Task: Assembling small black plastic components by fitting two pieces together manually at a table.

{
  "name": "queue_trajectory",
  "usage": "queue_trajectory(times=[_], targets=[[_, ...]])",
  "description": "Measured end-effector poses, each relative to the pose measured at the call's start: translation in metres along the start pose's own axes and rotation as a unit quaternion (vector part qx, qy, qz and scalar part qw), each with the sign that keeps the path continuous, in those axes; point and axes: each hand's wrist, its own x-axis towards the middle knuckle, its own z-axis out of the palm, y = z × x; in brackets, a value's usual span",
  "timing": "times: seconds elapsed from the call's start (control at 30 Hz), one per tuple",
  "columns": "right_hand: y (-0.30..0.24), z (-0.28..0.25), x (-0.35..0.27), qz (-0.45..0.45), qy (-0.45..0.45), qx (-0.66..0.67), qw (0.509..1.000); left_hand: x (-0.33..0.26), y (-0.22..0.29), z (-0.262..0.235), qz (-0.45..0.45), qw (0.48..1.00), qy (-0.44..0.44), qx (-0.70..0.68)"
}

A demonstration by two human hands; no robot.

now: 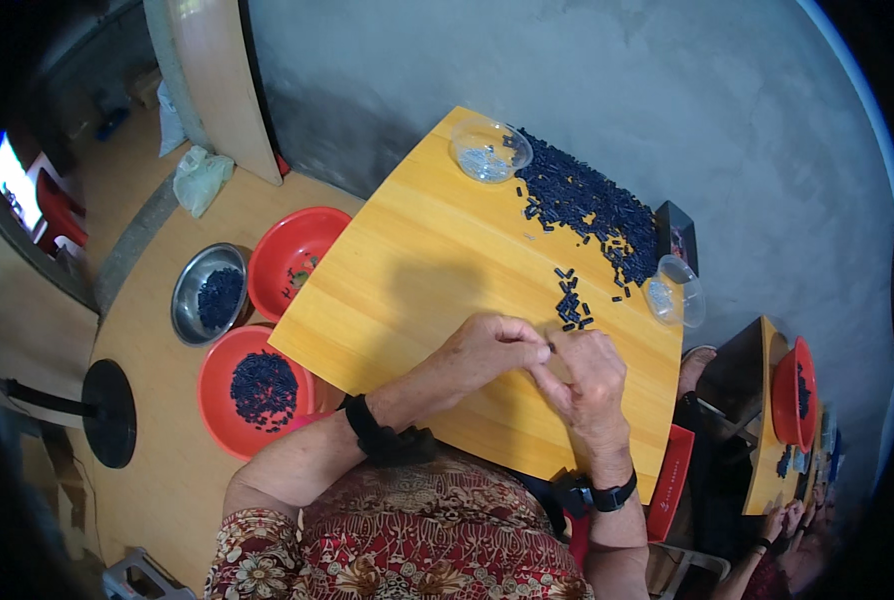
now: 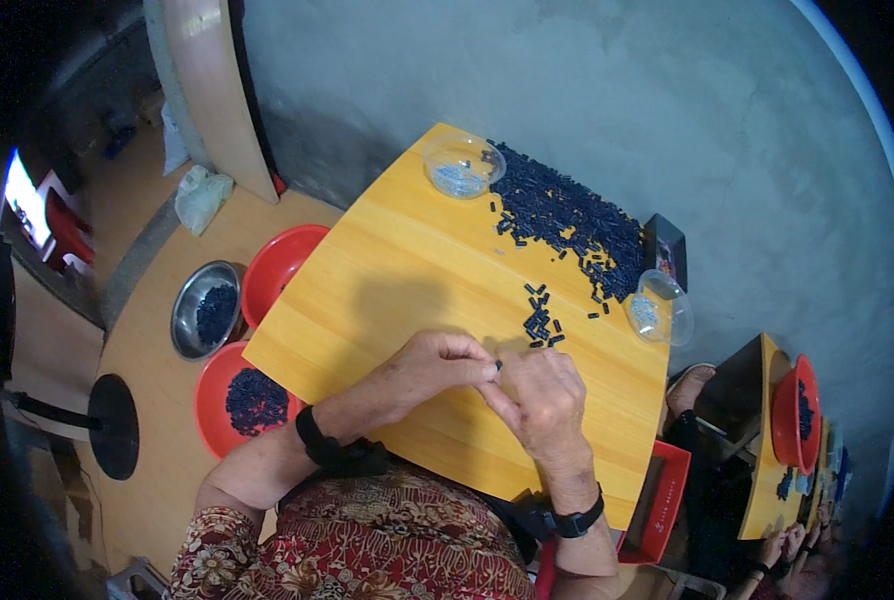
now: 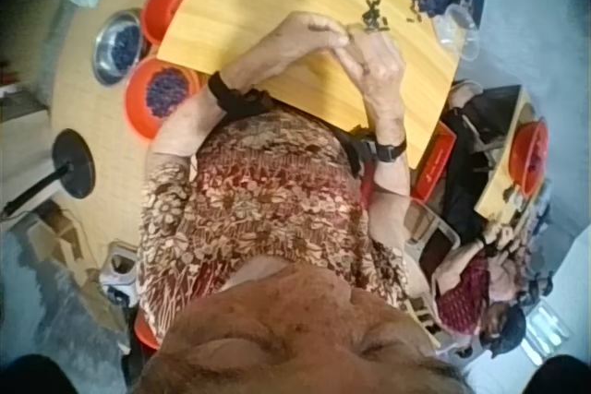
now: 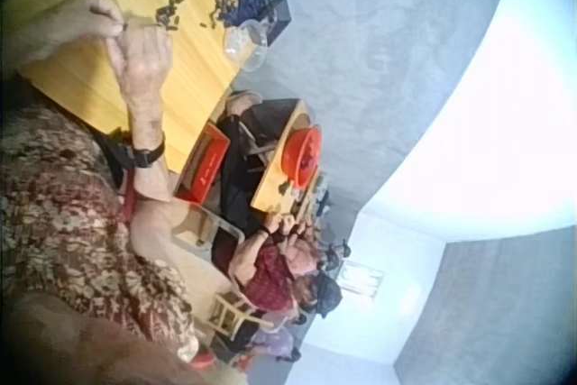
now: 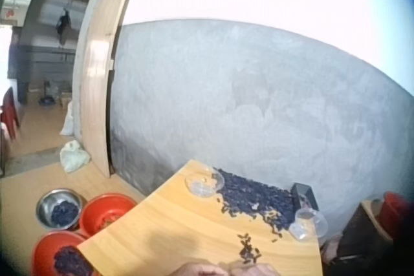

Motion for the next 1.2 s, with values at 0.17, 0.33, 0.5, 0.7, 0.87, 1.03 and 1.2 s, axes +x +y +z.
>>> queue_trajectory(times=[0.17, 0.33, 0.5, 0.7, 0.87, 1.03, 1.2], targets=[[0.004, -0.012, 0.003, 0.075, 0.016, 0.022, 0.997, -0.007, 0.043, -0.032, 0.072, 0.991, 0.109, 0.042], [0.011, -0.016, -0.002, 0.099, 0.017, -0.003, 0.995, -0.047, 0.086, -0.093, 0.118, 0.953, 0.272, -0.063], [0.029, -0.032, -0.007, 0.129, 0.056, -0.035, 0.99, -0.123, 0.062, -0.194, 0.121, 0.897, 0.373, -0.203], [0.033, -0.035, -0.011, 0.162, 0.02, -0.035, 0.986, -0.2, -0.02, -0.281, 0.033, 0.819, 0.531, -0.213], [0.032, -0.036, -0.007, 0.157, -0.003, -0.044, 0.987, -0.266, -0.099, -0.305, 0.03, 0.838, 0.534, -0.104], [0.039, -0.037, -0.008, 0.171, 0.004, -0.068, 0.983, -0.289, -0.133, -0.309, -0.133, 0.789, 0.6, -0.009], [0.057, -0.048, -0.019, 0.201, 0.042, -0.042, 0.978, -0.277, -0.157, -0.317, -0.092, 0.755, 0.649, 0.004]])
